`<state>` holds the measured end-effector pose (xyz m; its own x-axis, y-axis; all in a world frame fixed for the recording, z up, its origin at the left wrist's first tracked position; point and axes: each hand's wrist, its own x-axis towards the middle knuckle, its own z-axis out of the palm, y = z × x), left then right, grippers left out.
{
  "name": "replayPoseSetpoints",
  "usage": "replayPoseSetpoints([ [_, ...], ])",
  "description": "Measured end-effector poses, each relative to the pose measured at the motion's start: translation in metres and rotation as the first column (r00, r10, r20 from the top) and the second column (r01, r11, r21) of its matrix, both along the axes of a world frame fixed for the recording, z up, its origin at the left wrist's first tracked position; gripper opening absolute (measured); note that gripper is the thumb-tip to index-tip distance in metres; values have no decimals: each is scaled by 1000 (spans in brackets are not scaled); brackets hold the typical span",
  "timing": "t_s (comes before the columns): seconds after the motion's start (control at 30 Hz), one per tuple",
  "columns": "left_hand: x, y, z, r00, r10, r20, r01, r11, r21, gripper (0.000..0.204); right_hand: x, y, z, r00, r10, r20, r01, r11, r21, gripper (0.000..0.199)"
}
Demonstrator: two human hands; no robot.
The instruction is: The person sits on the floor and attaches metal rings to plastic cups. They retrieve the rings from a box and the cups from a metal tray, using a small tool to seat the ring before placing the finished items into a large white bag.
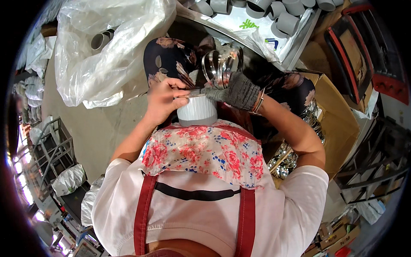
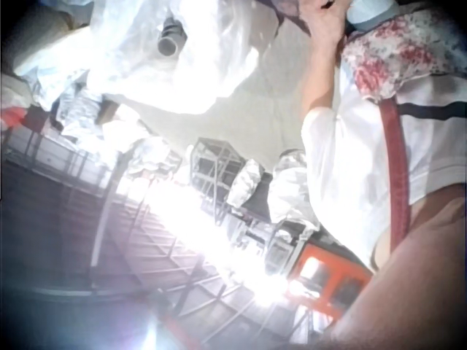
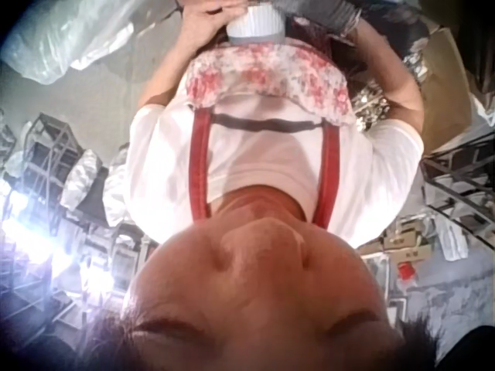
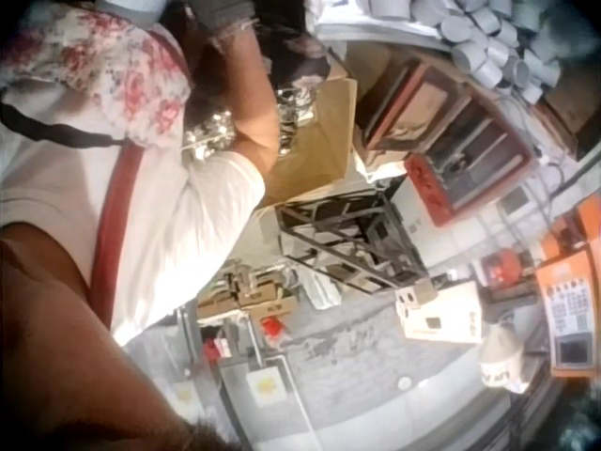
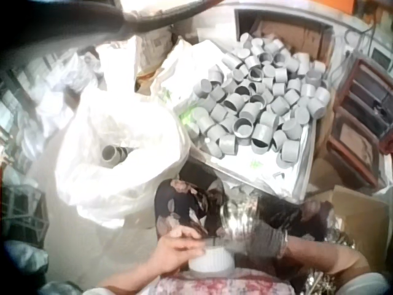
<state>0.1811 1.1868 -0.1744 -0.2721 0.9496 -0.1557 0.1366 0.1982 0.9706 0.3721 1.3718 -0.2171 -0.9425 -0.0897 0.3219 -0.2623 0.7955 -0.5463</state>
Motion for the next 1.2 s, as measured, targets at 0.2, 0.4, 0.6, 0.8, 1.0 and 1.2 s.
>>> replayPoseSetpoints([
  [0.2,-7,-6,-20,973,99,209,-97,995,-21,19,-6,9,-7,985,117,129,-86,972,-220,37],
  [0.4,-1,4,4,690,204,695,-32,967,-252,56,10,-6,42,906,-72,417,233,908,-349,28],
  [0.6,0,13,22,606,201,770,-34,973,-228,40,3,-20,47,910,-395,124,414,869,-272,24],
  [0.8,-1,20,22,576,228,785,-52,968,-244,19,-12,-16,49,887,-206,414,406,774,-486,19],
  [1.0,-17,30,39,781,149,607,-91,988,-125,14,-36,10,47,956,-110,270,221,879,-423,38],
  [1.2,-105,16,100,536,843,-48,-705,478,524,49,-117,131,-13,865,-491,103,496,868,-33,30],
])
